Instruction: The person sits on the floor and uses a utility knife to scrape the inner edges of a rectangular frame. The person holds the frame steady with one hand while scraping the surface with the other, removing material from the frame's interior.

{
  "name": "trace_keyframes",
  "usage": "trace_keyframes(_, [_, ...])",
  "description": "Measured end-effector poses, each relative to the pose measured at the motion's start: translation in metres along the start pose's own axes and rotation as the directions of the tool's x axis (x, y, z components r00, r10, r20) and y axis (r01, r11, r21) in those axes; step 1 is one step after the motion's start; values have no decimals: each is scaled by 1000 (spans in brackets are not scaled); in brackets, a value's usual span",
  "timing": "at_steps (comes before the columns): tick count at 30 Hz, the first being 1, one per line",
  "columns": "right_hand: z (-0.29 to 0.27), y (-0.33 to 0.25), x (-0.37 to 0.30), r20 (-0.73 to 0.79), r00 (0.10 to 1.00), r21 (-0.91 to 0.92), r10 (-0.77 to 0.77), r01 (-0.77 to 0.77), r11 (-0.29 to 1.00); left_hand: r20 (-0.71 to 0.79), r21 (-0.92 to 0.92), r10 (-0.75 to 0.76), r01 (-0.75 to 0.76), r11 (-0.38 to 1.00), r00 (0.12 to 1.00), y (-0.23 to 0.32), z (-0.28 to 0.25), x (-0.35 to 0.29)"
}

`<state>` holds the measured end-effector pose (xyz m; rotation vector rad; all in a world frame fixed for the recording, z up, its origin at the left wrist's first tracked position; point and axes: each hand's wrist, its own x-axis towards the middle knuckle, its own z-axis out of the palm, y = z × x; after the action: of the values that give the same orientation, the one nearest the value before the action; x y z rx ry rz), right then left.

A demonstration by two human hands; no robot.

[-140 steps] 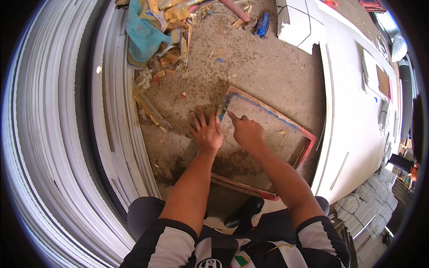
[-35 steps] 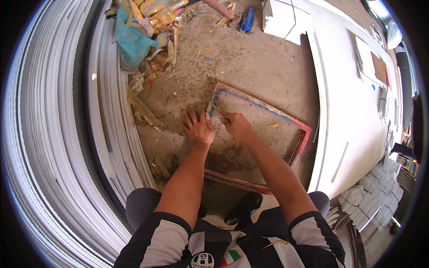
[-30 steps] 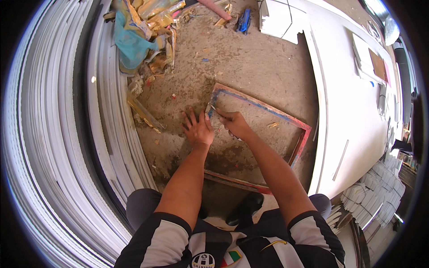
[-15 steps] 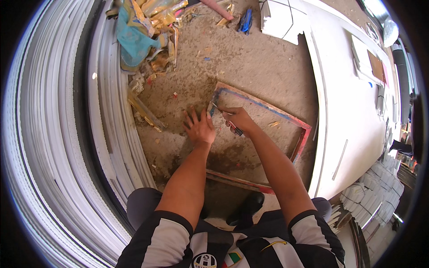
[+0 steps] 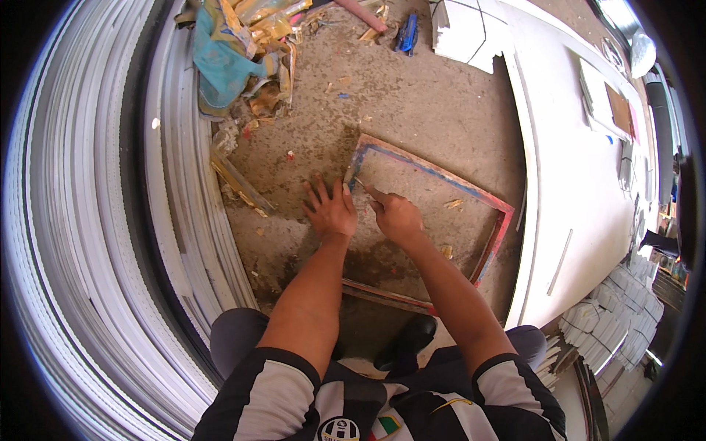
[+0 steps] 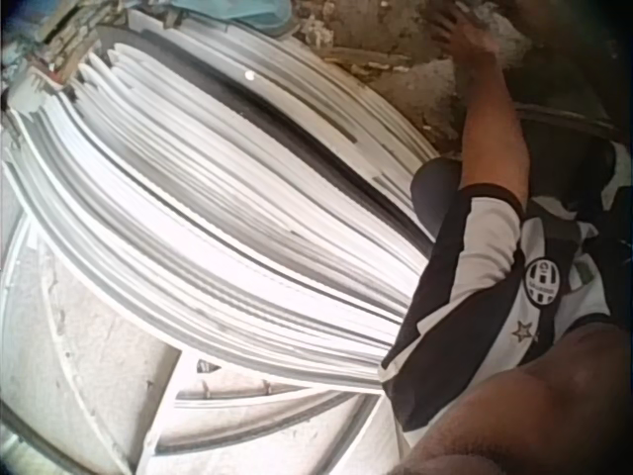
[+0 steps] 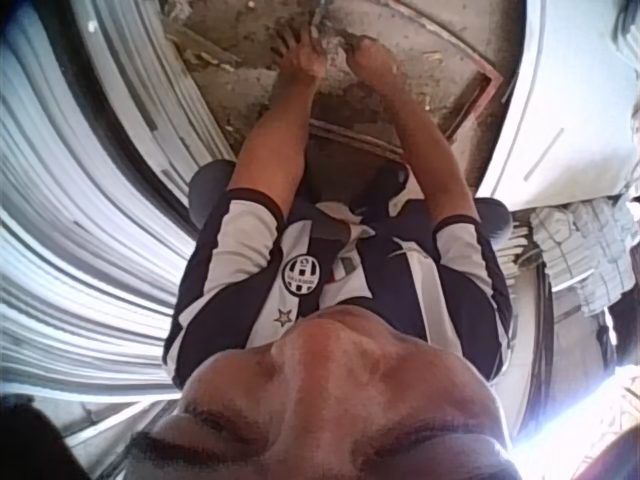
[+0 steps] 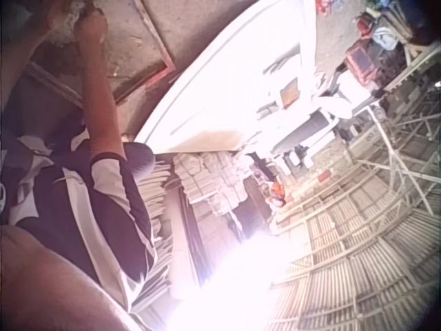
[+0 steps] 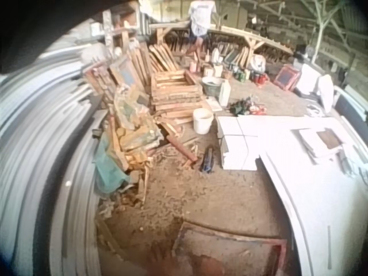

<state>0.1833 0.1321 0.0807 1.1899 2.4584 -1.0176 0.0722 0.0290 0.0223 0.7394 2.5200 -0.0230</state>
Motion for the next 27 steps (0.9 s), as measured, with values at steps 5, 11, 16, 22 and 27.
trace_keyframes(5, [1,-3,0,2,1000,-65,5,-5,998,-12,-19,12,-13,1000,1000,-2,2,0])
trace_keyframes(11, [1,-5,2,16,1000,-99,6,-4,995,-43,-19,41,-42,999,998,-4,5,1])
trace_keyframes(16, [4,-8,-2,40,999,-111,9,-4,994,-18,-45,53,-53,998,998,-6,3,1])
trace_keyframes(22, [7,-10,-3,5,1000,-78,25,-25,997,-3,-38,43,-43,998,999,-4,0,0])
trace_keyframes(27, [27,1,1,9,999,-99,36,-35,994,-14,-25,28,-28,999,1000,-6,5,3])
